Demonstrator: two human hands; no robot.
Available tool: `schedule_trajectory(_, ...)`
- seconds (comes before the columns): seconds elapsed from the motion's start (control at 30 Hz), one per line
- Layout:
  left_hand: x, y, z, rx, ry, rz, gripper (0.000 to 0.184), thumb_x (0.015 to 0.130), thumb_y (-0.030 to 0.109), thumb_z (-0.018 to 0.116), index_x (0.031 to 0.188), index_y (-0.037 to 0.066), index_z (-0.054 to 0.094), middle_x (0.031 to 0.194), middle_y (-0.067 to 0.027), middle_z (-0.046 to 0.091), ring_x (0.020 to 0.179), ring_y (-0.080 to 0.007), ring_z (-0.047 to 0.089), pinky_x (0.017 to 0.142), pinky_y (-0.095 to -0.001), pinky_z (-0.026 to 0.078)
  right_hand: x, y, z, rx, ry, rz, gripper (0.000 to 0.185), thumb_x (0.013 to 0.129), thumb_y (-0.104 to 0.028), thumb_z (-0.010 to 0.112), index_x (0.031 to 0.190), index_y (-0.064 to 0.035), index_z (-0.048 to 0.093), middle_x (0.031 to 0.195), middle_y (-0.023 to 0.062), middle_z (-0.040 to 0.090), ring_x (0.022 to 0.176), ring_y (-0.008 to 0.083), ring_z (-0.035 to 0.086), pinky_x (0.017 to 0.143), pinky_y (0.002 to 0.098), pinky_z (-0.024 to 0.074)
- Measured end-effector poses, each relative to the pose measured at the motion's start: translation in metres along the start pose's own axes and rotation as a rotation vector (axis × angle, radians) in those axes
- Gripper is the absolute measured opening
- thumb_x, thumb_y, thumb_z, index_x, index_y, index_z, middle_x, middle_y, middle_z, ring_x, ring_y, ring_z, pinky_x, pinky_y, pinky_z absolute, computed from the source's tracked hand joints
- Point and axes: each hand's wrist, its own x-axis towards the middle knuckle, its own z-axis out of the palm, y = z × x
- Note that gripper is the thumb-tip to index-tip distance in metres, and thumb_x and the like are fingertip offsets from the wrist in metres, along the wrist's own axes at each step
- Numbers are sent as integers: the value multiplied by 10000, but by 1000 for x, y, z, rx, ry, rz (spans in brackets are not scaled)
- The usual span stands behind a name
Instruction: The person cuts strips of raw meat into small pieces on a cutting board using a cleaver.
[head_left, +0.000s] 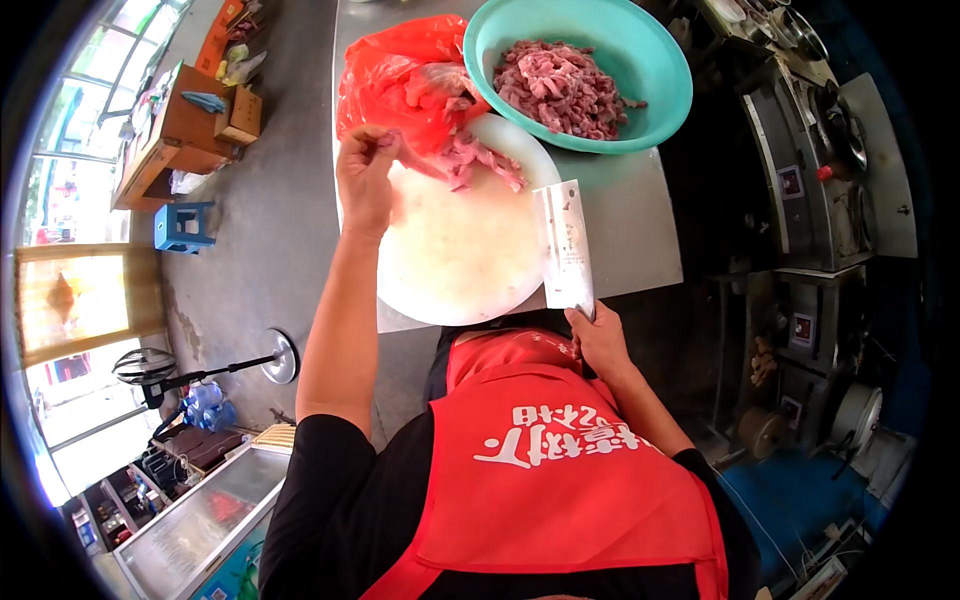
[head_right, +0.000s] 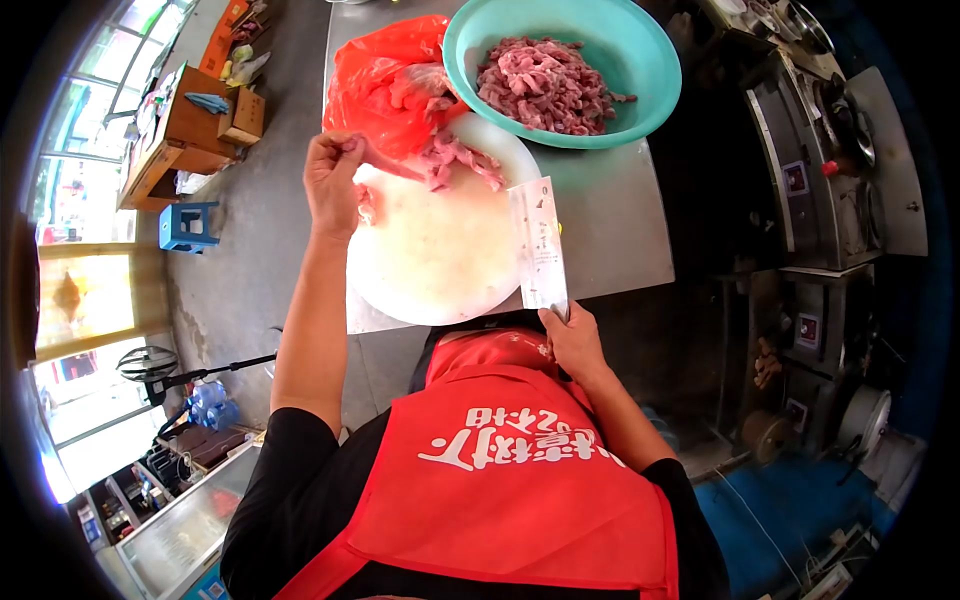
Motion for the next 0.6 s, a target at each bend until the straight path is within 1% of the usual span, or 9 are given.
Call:
schedule_trajectory(0.1,-1,24,-9,8,102,71,123,1025,-9,710,1127,32,654,1075,-42,703,974,-102,656,913,-245,543,0,2,-1,1,-10,0,196,1077,-171,651,980,-3,619,621,5,559,470,103,537,447,295,447)
schedule_trajectory(0.17,-5,38,-19,36,186,182,137,1045,0,690,1157,60,640,1125,-43,714,1026,-107,668,921,-243,549,3,2,-1,-6,-21,3,199,1077,-172,651,975,-5,617,620,6,559,468,103,535,444,296,446)
schedule_trajectory(0.3,-31,42,-52,234,342,361,131,1047,25,698,1161,33,634,1116,-69,703,1029,-128,676,917,-254,551,5,0,-2,-36,-34,-6,208,1079,-175,648,959,-9,610,617,11,564,465,100,534,439,298,444)
schedule_trajectory(0.37,-54,32,-43,301,416,297,146,1045,40,708,1163,16,626,1105,-81,699,1018,-135,667,915,-259,548,7,0,-3,-56,-33,-6,210,1079,-174,647,954,-10,608,616,12,564,464,100,533,437,298,443)
schedule_trajectory(0.43,-82,-14,-38,395,420,193,135,1020,25,721,1133,22,648,1100,-73,705,1003,-143,662,927,-279,542,9,0,-2,-55,-15,0,219,1076,-182,651,951,-8,607,613,12,559,463,104,530,437,300,443)
schedule_trajectory(0.5,-119,-50,5,638,247,197,153,975,-6,734,1113,32,680,1094,-72,712,1025,-161,681,945,-308,542,7,-8,0,-68,-4,28,222,1073,-187,654,956,-4,609,613,11,557,463,106,529,442,299,445)
schedule_trajectory(0.53,-143,-85,23,720,180,193,209,937,-6,757,1136,42,713,1123,-78,733,1081,-231,697,985,-372,537,8,-11,0,-73,11,47,226,1070,-192,656,961,0,611,613,10,556,464,109,528,448,299,446)
schedule_trajectory(0.57,-160,-82,41,698,-97,90,302,980,84,734,1278,53,701,1260,-123,721,1194,-314,662,1045,-448,510,10,-11,0,-81,12,54,226,1070,-192,656,961,0,611,613,10,556,464,109,528,448,299,446)
schedule_trajectory(0.6,-184,-92,51,978,-241,145,344,1004,133,705,1340,59,679,1330,-142,691,1238,-344,631,1070,-474,491,12,-10,-1,-107,16,34,230,1068,-199,659,974,6,616,614,11,558,467,110,529,455,299,447)
